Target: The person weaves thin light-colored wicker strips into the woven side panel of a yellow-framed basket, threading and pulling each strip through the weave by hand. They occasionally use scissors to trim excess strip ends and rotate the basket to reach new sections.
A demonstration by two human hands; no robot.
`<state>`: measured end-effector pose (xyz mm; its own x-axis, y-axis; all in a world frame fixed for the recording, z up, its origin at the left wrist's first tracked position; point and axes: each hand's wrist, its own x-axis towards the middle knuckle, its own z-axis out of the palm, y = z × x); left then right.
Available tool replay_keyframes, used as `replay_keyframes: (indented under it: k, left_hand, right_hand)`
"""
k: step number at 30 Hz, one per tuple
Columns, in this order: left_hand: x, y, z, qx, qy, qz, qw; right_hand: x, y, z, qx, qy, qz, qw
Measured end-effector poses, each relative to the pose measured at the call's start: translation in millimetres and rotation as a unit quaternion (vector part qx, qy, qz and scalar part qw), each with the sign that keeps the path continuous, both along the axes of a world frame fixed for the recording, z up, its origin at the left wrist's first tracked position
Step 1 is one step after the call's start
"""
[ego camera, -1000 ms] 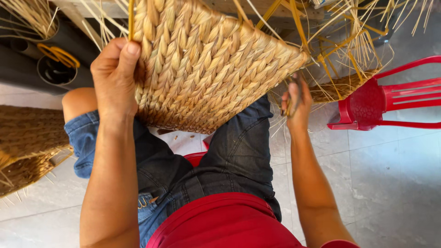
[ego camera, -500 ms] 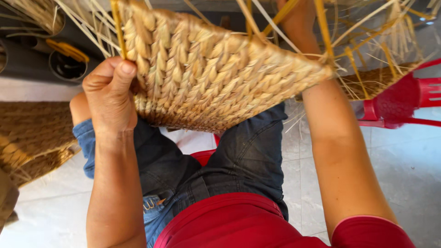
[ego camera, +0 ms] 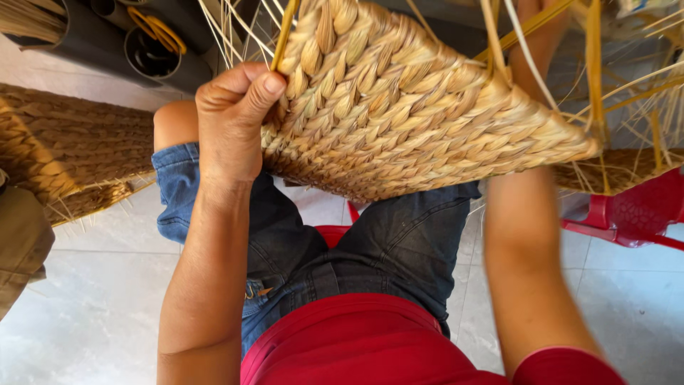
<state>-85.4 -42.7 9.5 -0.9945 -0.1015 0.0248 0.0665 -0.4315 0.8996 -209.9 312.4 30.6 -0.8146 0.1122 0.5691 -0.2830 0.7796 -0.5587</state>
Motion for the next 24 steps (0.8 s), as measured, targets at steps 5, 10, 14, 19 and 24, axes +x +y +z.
replay_keyframes:
  k: [5, 10, 14, 19, 24]
  left_hand:
    - [-0.1, 4.8, 6.1, 0.014, -0.005, 0.016, 1.0]
    - [4.0, 8.8, 0.1, 0.029, 0.009, 0.04, 0.999]
    - [11.1, 8.1, 6.6, 0.041, 0.04, 0.041, 0.997]
    - [26.0, -6.3, 29.5, 0.114, 0.123, 0.053, 0.984]
    - [51.3, -22.9, 46.9, 0.215, 0.124, 0.077, 0.966]
  right_hand:
    - [130.1, 21.8, -40.0, -0.311, -0.096, 0.04, 0.945]
    - [239.9, 27.3, -42.4, -0.359, -0.243, 0.081, 0.898]
    - [235.5, -6.7, -28.6, -0.388, -0.269, 0.131, 0.872]
    - [228.0, -31.0, 6.8, -0.396, -0.221, 0.138, 0.881]
    - [211.4, -59.6, 73.9, -0.349, -0.09, 0.136, 0.923]
